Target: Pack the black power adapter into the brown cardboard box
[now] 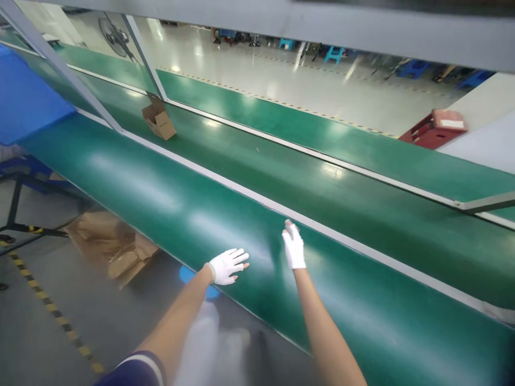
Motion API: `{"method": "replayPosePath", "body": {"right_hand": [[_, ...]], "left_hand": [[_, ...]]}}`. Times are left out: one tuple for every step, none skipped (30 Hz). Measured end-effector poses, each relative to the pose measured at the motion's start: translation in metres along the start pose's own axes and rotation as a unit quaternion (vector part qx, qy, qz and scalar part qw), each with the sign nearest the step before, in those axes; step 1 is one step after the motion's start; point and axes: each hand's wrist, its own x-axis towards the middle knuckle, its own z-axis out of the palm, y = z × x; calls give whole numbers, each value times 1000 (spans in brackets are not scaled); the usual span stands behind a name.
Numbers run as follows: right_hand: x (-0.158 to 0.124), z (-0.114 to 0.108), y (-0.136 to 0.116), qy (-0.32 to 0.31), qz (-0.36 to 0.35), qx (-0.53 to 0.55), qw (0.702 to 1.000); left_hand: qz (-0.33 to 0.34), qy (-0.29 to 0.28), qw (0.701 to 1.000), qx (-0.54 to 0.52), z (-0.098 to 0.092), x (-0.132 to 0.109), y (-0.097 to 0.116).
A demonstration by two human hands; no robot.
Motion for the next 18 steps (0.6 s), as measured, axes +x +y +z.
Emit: {"method": "replayPosePath", "body": {"right_hand": [[-12, 6, 4, -22, 7, 1, 1000], [-21, 10, 8, -45, 17, -1, 999], [-24, 13, 13, -62, 29, -6, 998], [-22, 12, 18, -68, 41, -14, 997], [-13, 7, 23, -59, 53, -25, 997], [1, -1, 27, -35, 64, -38, 997], [18, -13, 30, 1, 74, -55, 996], [34, -26, 33, 44, 82, -73, 993], [49, -40, 36, 85, 88, -92, 988], [58, -53, 38, 117, 91, -109, 983], [62, -62, 41, 138, 91, -123, 978], [59, -68, 45, 146, 88, -135, 976], [51, -70, 49, 142, 82, -145, 976], [38, -68, 53, 129, 74, -156, 976], [24, -65, 58, 112, 64, -168, 977], [10, -62, 62, 94, 54, -183, 977], [-2, -60, 67, 82, 47, -199, 975], [-9, -60, 71, 78, 48, -217, 972]], "left_hand": [[0, 4, 1000, -3, 1, 0, 0], [0, 8, 1000, -6, 1, 0, 0], [-1, 12, 1000, -8, 2, -1, 1], [-2, 16, 1000, -9, 3, -1, 1], [-2, 18, 1000, -8, 3, -1, 1], [-2, 19, 1000, -6, 4, -2, 1], [-2, 20, 1000, -3, 5, -2, 1], [-3, 20, 1000, -2, 6, -2, 1], [-5, 20, 1000, -3, 6, -2, 1], [-8, 19, 1000, -6, 7, -2, 1], [-11, 17, 1000, -12, 7, -2, 1], [-13, 15, 1000, -18, 8, -2, 1], [-14, 11, 1000, -24, 7, -1, 1], [-15, 4, 999, -28, 7, -1, 2], [-18, -4, 999, -30, 6, -1, 2], [-20, -15, 999, -33, 4, 0, 3], [-24, -27, 999, -35, 3, 0, 3], [-29, -39, 998, -37, 1, 1, 4]]}}
